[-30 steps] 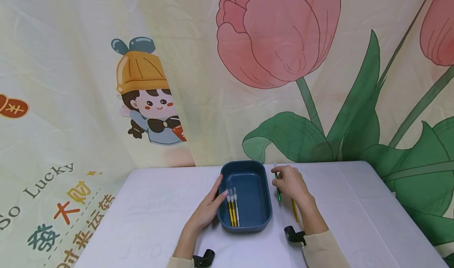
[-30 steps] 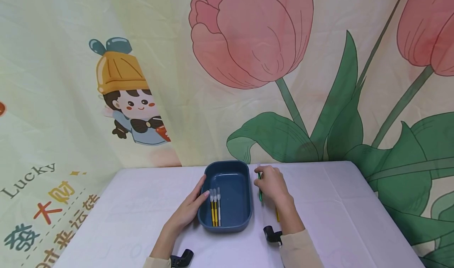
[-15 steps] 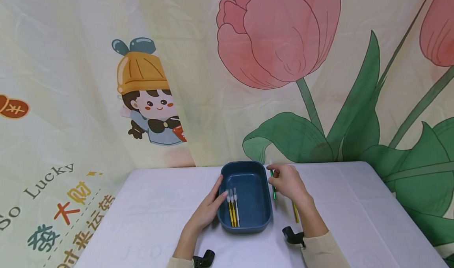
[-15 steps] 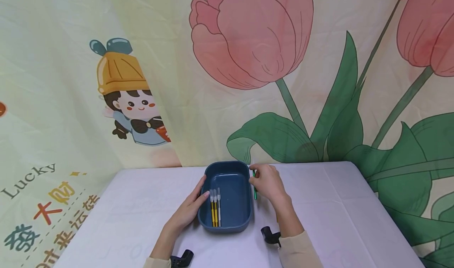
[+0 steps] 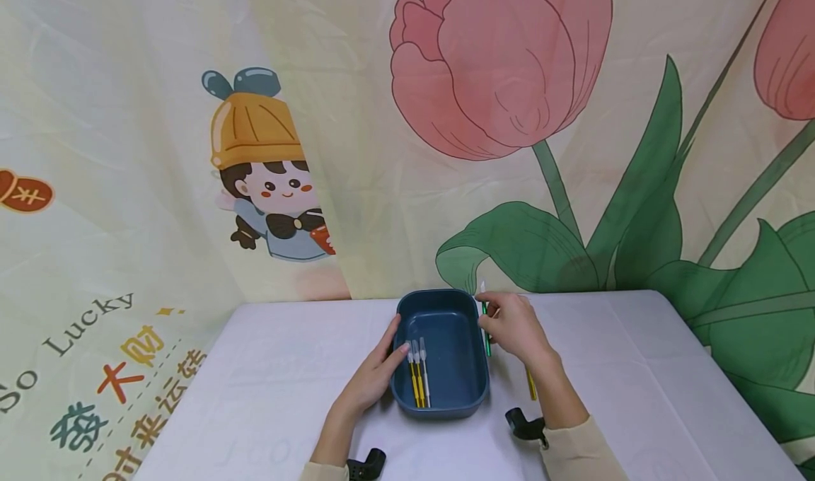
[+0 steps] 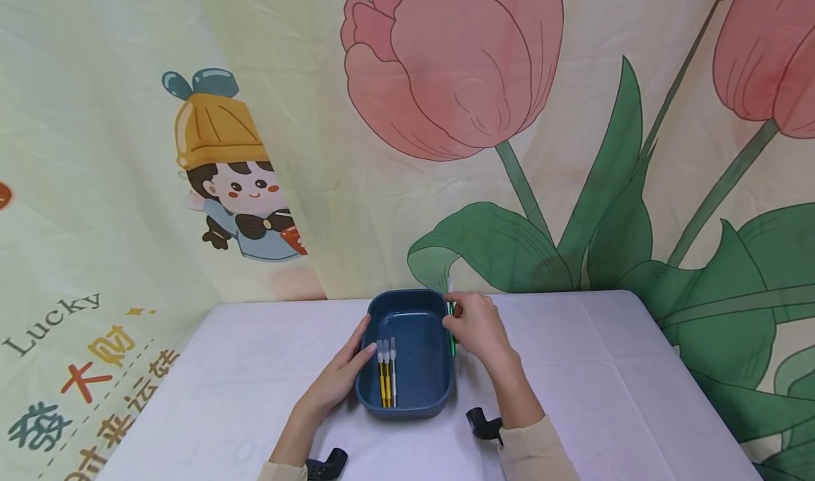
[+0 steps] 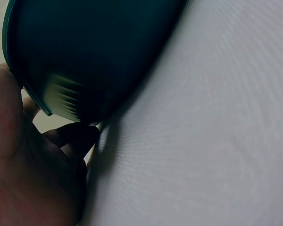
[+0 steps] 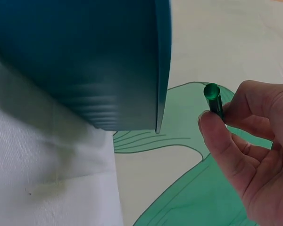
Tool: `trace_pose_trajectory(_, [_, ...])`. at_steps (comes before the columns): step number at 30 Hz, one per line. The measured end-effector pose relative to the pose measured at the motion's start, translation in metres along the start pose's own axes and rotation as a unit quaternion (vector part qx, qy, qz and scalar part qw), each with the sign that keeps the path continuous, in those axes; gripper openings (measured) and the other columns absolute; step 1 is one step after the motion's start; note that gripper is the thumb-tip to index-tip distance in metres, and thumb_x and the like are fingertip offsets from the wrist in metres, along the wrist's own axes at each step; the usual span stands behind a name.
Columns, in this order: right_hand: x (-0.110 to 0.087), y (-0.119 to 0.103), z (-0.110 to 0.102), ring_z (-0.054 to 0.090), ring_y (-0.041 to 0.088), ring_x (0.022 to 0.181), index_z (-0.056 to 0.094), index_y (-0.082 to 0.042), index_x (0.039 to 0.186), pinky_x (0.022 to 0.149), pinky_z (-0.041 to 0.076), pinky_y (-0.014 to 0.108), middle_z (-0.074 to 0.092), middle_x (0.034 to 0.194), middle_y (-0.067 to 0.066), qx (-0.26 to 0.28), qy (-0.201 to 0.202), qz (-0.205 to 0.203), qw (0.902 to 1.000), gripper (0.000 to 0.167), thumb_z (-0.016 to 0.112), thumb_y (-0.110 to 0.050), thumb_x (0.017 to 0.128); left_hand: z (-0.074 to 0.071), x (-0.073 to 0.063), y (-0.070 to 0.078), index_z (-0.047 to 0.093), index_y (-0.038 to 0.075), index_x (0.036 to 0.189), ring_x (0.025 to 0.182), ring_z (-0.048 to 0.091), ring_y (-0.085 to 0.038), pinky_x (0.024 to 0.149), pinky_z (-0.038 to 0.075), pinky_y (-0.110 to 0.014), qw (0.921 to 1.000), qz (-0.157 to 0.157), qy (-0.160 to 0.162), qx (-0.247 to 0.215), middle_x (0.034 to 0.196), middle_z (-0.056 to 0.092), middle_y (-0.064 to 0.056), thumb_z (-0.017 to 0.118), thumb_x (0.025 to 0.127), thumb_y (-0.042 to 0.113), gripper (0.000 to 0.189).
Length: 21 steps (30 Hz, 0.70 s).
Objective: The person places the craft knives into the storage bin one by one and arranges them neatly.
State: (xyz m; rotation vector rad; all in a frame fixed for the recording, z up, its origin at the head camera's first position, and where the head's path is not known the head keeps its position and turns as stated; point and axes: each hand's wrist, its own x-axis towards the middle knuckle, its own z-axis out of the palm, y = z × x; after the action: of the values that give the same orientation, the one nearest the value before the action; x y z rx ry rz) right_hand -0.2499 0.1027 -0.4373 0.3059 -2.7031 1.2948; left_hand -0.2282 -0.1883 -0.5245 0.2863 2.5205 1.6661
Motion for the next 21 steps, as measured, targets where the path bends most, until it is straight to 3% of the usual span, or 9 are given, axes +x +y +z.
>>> trace_pose_trajectory(9, [-0.002,-0.009,0.008,0.06,0.013,0.054,0.071,-0.004,0.13,0.052,0.054,0.028,0.063,0.08,0.004,0.0,-0.011,-0.027,0.9996,0.043,0.067,0.0,0.087,0.0,0.0,0.001,0.021,0.039,0.166,0.162,0.014,-0.024,0.13,0.012,-0.06,1.0,0.0,0.001,-0.006,0.173,0.019,0.011,0.052,0.107,0.049,0.067])
trace_pose_trajectory(15, [-0.003,-0.013,0.012,0.059,0.012,0.051,0.072,-0.007,0.13,0.05,0.053,0.029,0.061,0.077,0.002,-0.007,-0.013,-0.022,0.9996,0.043,0.068,-0.002,0.088,0.0,0.0,0.0,0.022,0.042,0.165,0.162,0.015,-0.025,0.129,0.012,-0.061,0.9999,-0.004,-0.001,-0.009,0.173,0.019,0.011,0.052,0.105,0.057,0.07])
trace_pose_trajectory(21, [-0.004,-0.017,0.017,0.059,0.013,0.053,0.071,-0.008,0.131,0.051,0.054,0.029,0.059,0.08,0.003,0.004,-0.025,-0.016,0.9996,0.043,0.066,-0.002,0.089,-0.001,-0.001,0.001,0.021,0.042,0.166,0.162,0.015,-0.026,0.129,0.013,-0.061,1.0,-0.007,-0.002,-0.007,0.174,0.019,0.01,0.052,0.106,0.055,0.069])
